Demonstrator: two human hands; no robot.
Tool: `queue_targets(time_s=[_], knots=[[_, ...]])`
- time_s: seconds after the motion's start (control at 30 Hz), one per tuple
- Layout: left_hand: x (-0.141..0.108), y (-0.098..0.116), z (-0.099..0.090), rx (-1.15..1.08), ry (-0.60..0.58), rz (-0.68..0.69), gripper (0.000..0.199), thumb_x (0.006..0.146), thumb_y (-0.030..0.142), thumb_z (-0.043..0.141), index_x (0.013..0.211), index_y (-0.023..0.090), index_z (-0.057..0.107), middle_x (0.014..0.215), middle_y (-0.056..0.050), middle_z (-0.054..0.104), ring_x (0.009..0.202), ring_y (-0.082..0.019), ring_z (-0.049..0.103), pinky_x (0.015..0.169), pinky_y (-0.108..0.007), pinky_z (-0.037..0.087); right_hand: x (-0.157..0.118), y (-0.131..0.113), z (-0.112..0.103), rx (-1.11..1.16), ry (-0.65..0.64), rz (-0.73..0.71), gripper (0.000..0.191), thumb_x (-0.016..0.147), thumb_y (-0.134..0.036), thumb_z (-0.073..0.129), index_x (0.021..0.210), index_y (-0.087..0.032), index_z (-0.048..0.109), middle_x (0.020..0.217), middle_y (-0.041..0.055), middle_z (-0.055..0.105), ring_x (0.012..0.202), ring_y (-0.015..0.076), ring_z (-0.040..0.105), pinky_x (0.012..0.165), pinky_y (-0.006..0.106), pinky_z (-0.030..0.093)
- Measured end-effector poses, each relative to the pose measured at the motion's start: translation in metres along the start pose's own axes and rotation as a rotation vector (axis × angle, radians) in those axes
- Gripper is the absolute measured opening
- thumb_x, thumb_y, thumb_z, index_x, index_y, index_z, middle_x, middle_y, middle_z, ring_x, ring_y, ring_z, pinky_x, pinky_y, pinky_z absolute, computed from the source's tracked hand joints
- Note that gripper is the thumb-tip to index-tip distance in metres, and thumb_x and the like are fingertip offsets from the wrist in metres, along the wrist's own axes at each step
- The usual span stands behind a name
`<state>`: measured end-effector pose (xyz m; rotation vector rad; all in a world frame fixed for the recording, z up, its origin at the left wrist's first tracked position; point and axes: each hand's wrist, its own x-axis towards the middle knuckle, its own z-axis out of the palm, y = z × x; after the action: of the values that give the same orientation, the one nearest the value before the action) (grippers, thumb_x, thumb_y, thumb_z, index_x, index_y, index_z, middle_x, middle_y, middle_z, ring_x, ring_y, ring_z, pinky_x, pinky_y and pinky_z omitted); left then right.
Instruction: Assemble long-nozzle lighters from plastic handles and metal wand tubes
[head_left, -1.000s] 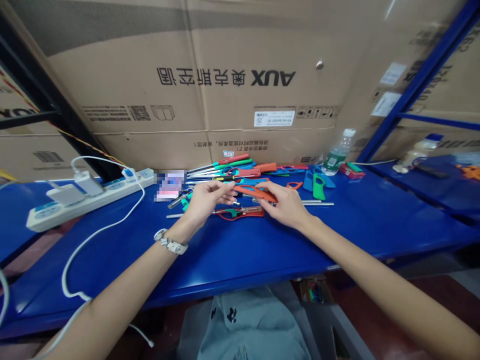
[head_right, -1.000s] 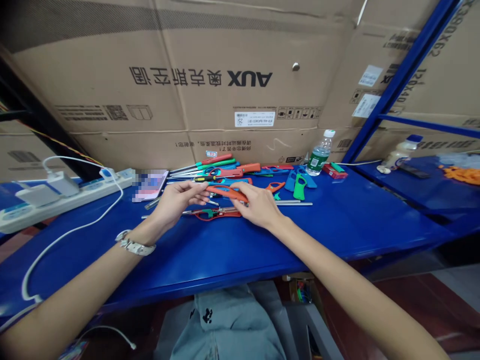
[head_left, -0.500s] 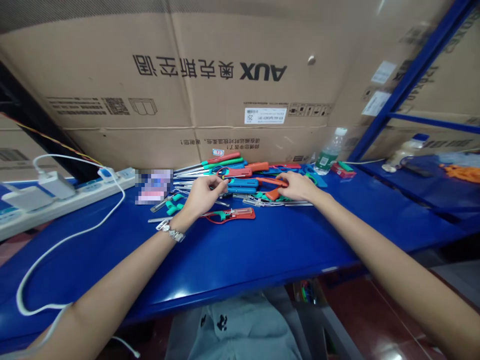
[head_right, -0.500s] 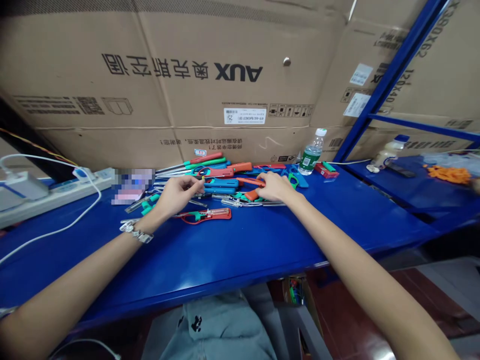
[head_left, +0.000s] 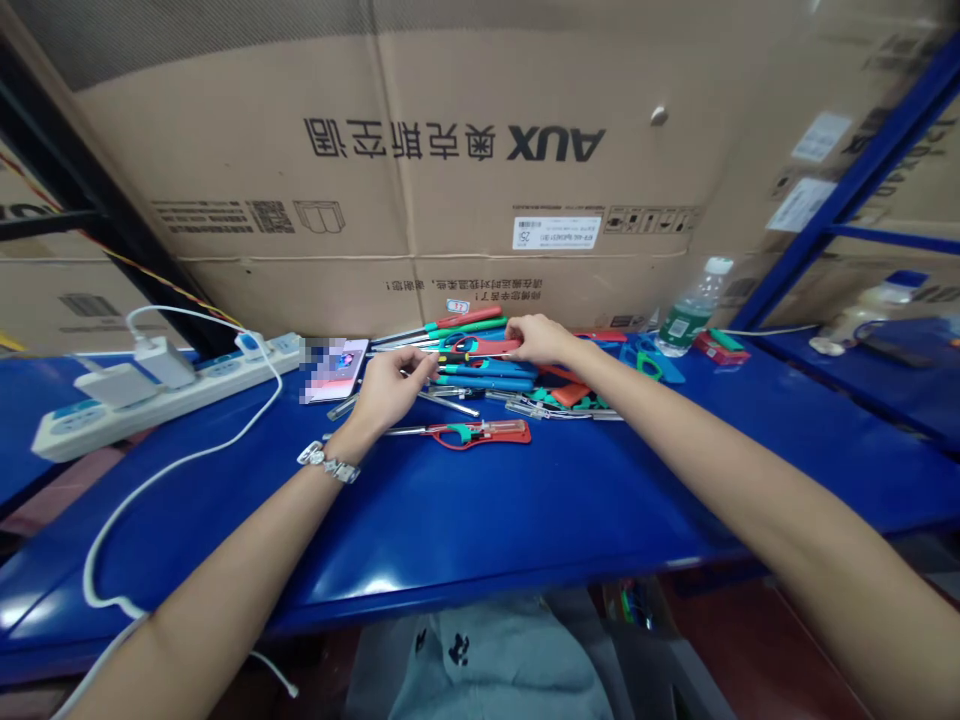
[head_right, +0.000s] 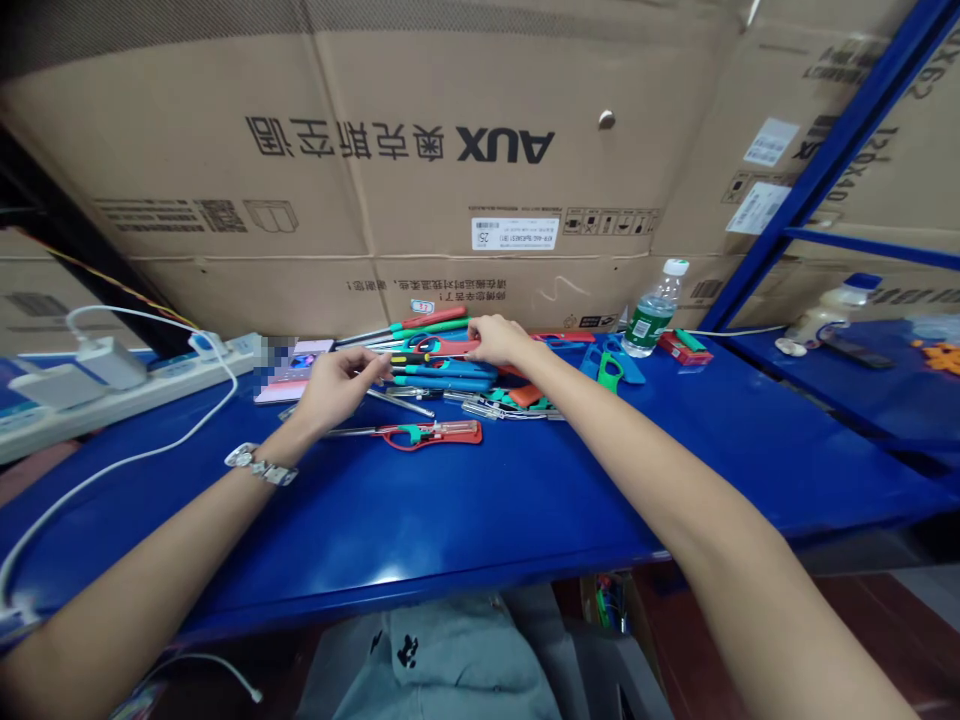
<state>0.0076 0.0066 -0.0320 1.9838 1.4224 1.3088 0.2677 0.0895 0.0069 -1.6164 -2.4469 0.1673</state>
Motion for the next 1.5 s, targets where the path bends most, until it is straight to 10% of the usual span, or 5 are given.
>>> queue_targets(time_s=[0.2, 0.4, 0.73, 1.2, 1.5], knots=[[-0.001, -0.013, -0.019, 0.064, -0.029, -0.008, 0.035, 0.093, 0.048, 0.060, 0.073, 0.020, 0.069, 0.072, -0.005, 0.073, 0.067, -0.019, 0.063, 0.063, -0.030, 0.046, 0.004, -0.001, -0.002, -0.056, 0.050, -0.040, 0.016, 0.090, -0.035, 0.073, 0.101, -0.023, 0.073, 0.104, 0.0105, 0.077, 0.100, 0.0310, 0.072, 0.083, 0.042, 0.054], [0.004, -0.024, -0.033, 0.191, -0.238, 0.161, 0.013, 0.086, 0.034, 0.070, 0.091, 0.022, 0.073, 0.097, -0.007, 0.077, 0.090, -0.024, 0.070, 0.085, -0.037, 0.056, -0.015, 0.002, 0.003, -0.031, 0.054, -0.174, 0.059, 0.087, -0.048, 0.073, 0.139, -0.022, 0.063, 0.135, 0.0175, 0.065, 0.117, 0.0360, 0.067, 0.099, 0.051, 0.052], [0.037, -0.010, -0.010, 0.442, -0.466, 0.333, 0.003, 0.083, 0.017, 0.073, 0.086, 0.019, 0.073, 0.095, -0.008, 0.072, 0.093, -0.028, 0.068, 0.094, -0.041, 0.050, -0.016, -0.003, 0.000, 0.044, -0.053, -0.336, 0.063, 0.076, -0.055, 0.084, 0.132, -0.028, 0.070, 0.132, 0.0120, 0.071, 0.121, 0.0368, 0.066, 0.101, 0.056, 0.055], [0.062, -0.029, 0.000, 0.293, -0.293, 0.240, 0.005, 0.080, 0.026, 0.074, 0.076, 0.023, 0.073, 0.081, -0.006, 0.069, 0.077, -0.022, 0.064, 0.082, -0.036, 0.049, -0.005, 0.003, 0.001, 0.032, 0.085, -0.272, 0.030, 0.091, -0.043, 0.072, 0.116, -0.028, 0.077, 0.121, 0.0114, 0.072, 0.109, 0.0333, 0.068, 0.092, 0.051, 0.056], [0.030, -0.033, -0.040, 0.286, -0.256, 0.219, 0.011, 0.088, 0.026, 0.064, 0.088, 0.023, 0.075, 0.097, -0.007, 0.078, 0.090, -0.023, 0.071, 0.088, -0.037, 0.055, -0.023, 0.008, 0.018, 0.041, 0.137, -0.270, 0.038, 0.091, -0.044, 0.070, 0.126, -0.030, 0.072, 0.134, 0.0122, 0.066, 0.122, 0.0366, 0.063, 0.102, 0.056, 0.050]])
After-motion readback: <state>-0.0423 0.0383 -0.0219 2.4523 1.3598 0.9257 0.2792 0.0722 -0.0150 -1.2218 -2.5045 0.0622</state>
